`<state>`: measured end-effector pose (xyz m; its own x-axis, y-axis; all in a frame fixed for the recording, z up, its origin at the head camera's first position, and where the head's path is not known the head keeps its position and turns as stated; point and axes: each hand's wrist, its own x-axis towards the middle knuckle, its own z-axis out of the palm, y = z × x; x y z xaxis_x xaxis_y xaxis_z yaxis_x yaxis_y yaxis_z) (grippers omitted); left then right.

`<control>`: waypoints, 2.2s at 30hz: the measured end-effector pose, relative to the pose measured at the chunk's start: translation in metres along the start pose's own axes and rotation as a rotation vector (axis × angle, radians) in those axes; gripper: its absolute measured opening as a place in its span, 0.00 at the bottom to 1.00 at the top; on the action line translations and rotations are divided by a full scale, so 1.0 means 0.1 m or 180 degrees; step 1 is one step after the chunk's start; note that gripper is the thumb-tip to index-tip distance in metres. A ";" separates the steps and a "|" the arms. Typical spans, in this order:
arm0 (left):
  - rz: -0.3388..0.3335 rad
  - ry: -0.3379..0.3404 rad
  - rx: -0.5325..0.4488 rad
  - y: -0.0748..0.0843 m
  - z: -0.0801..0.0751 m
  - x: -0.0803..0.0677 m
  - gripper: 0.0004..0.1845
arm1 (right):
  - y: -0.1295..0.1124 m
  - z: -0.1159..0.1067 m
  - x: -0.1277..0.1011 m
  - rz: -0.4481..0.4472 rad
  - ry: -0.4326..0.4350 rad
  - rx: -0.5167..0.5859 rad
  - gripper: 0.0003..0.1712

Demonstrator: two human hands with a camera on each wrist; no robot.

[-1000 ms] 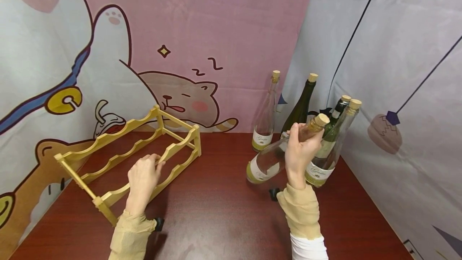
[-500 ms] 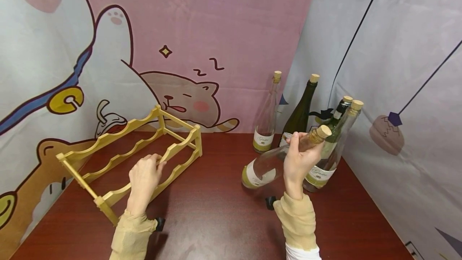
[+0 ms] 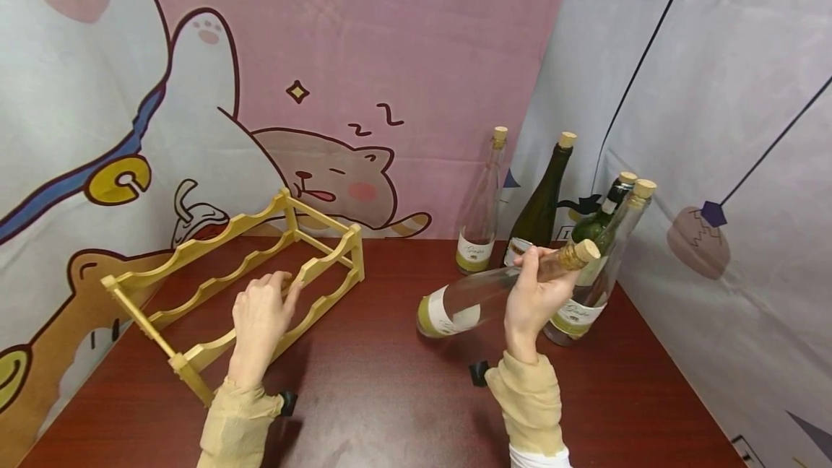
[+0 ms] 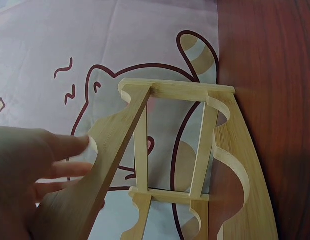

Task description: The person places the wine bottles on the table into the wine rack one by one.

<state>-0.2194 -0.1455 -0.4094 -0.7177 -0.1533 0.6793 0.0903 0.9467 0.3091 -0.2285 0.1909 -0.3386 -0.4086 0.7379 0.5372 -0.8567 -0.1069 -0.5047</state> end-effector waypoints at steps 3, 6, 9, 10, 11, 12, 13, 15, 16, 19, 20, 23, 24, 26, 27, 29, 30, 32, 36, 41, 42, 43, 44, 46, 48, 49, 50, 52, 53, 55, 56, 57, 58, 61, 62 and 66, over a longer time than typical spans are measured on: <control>0.0116 0.0119 -0.0062 0.03 0.01 0.01 0.16 | 0.01 0.01 -0.03 0.0016 0.0057 0.0050 0.23; 0.0267 0.0208 -0.0145 0.07 0.02 0.02 0.18 | 0.03 0.01 -0.04 0.0053 0.0105 0.0129 0.24; 0.0466 0.0307 -0.0246 0.11 0.03 0.03 0.19 | 0.03 0.02 -0.06 0.0082 0.0134 0.0159 0.22; 0.0536 0.0336 -0.0295 0.12 0.04 0.04 0.19 | 0.03 0.03 -0.07 0.0091 0.0136 0.0173 0.20; 0.0605 0.0355 -0.0347 0.14 0.05 0.04 0.19 | 0.03 0.03 -0.07 0.0099 0.0135 0.0177 0.17; 0.0674 0.0376 -0.0393 0.15 0.06 0.04 0.20 | 0.03 0.04 -0.08 0.0107 0.0140 0.0178 0.15; 0.0742 0.0387 -0.0435 0.17 0.07 0.04 0.20 | 0.03 0.04 -0.08 0.0122 0.0145 0.0196 0.13; 0.0841 0.0386 -0.0525 0.20 0.09 0.04 0.22 | 0.04 0.05 -0.09 0.0152 0.0163 0.0226 0.10; 0.0882 0.0380 -0.0566 0.22 0.10 0.04 0.24 | 0.04 0.05 -0.09 0.0168 0.0178 0.0227 0.09; 0.0959 0.0332 -0.0636 0.27 0.14 0.02 0.28 | 0.06 0.06 -0.11 0.0226 0.0228 0.0257 0.09; 0.0976 0.0310 -0.0658 0.29 0.15 0.01 0.29 | 0.06 0.06 -0.12 0.0234 0.0227 0.0270 0.09; 0.1038 0.0206 -0.0750 0.35 0.18 -0.01 0.33 | 0.06 0.07 -0.14 0.0304 0.0251 0.0341 0.08; 0.1045 0.0147 -0.0769 0.37 0.18 -0.02 0.34 | 0.06 0.08 -0.15 0.0336 0.0258 0.0377 0.08; 0.1060 0.0024 -0.0804 0.41 0.18 -0.03 0.37 | 0.05 0.09 -0.17 0.0395 0.0265 0.0405 0.08; 0.1068 -0.0048 -0.0819 0.44 0.18 -0.04 0.38 | 0.05 0.09 -0.18 0.0427 0.0273 0.0398 0.08; 0.1076 -0.0199 -0.0818 0.49 0.18 -0.06 0.40 | 0.04 0.10 -0.19 0.0482 0.0285 0.0438 0.08; 0.1094 -0.0264 -0.0815 0.51 0.18 -0.07 0.41 | 0.04 0.11 -0.20 0.0501 0.0287 0.0458 0.08; 0.1147 -0.0375 -0.0825 0.56 0.18 -0.09 0.44 | 0.04 0.11 -0.21 0.0530 0.0280 0.0434 0.09; 0.1287 -0.0524 -0.0861 0.65 0.19 -0.13 0.47 | 0.05 0.13 -0.24 0.0602 0.0268 0.0463 0.10; 0.1459 -0.0647 -0.0860 0.74 0.20 -0.18 0.51 | 0.03 0.17 -0.29 0.0690 0.0263 0.0568 0.09; 0.1476 -0.0671 -0.0850 0.76 0.21 -0.19 0.52 | 0.02 0.18 -0.30 0.0710 0.0265 0.0592 0.09; 0.1495 -0.0680 -0.0857 0.77 0.21 -0.20 0.52 | 0.02 0.18 -0.31 0.0727 0.0263 0.0612 0.09; 0.1499 -0.0693 -0.0868 0.79 0.21 -0.21 0.52 | 0.01 0.19 -0.32 0.0741 0.0267 0.0643 0.09; 0.1515 -0.0700 -0.0881 0.81 0.22 -0.22 0.53 | 0.00 0.20 -0.34 0.0768 0.0254 0.0692 0.08; 0.1542 -0.0694 -0.0902 0.83 0.22 -0.24 0.54 | -0.01 0.21 -0.35 0.0781 0.0240 0.0696 0.09; 0.1565 -0.0685 -0.0912 0.85 0.22 -0.25 0.54 | -0.01 0.21 -0.36 0.0779 0.0228 0.0716 0.09; 0.1585 -0.0679 -0.0916 0.86 0.23 -0.25 0.54 | -0.01 0.21 -0.37 0.0771 0.0215 0.0719 0.09; 0.1634 -0.0659 -0.0900 0.88 0.23 -0.27 0.55 | -0.02 0.22 -0.38 0.0752 0.0193 0.0775 0.09; 0.1656 -0.0651 -0.0892 0.89 0.24 -0.27 0.55 | -0.02 0.22 -0.39 0.0742 0.0182 0.0768 0.09; 0.1676 -0.0649 -0.0876 0.92 0.24 -0.29 0.56 | -0.03 0.22 -0.40 0.0730 0.0171 0.0806 0.09; 0.1679 -0.0646 -0.0867 0.93 0.25 -0.29 0.56 | -0.03 0.22 -0.40 0.0727 0.0167 0.0802 0.09; 0.1682 -0.0648 -0.0857 0.94 0.25 -0.30 0.56 | -0.03 0.22 -0.40 0.0729 0.0165 0.0800 0.09; 0.1685 -0.0647 -0.0854 0.95 0.26 -0.31 0.57 | -0.04 0.22 -0.40 0.0731 0.0163 0.0810 0.09; 0.1706 -0.0645 -0.0826 0.98 0.28 -0.33 0.58 | -0.04 0.23 -0.41 0.0725 0.0174 0.0837 0.08; 0.1719 -0.0644 -0.0818 0.99 0.28 -0.34 0.58 | -0.04 0.23 -0.41 0.0718 0.0176 0.0843 0.09; 0.1756 -0.0610 -0.0794 1.02 0.31 -0.36 0.59 | -0.03 0.22 -0.41 0.0674 0.0175 0.0834 0.10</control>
<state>-0.2055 -0.0349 -0.4231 -0.6285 0.4136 0.6587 0.6237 0.7740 0.1090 -0.2161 0.1460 -0.3446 -0.5745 0.7151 0.3982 -0.8094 -0.4239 -0.4065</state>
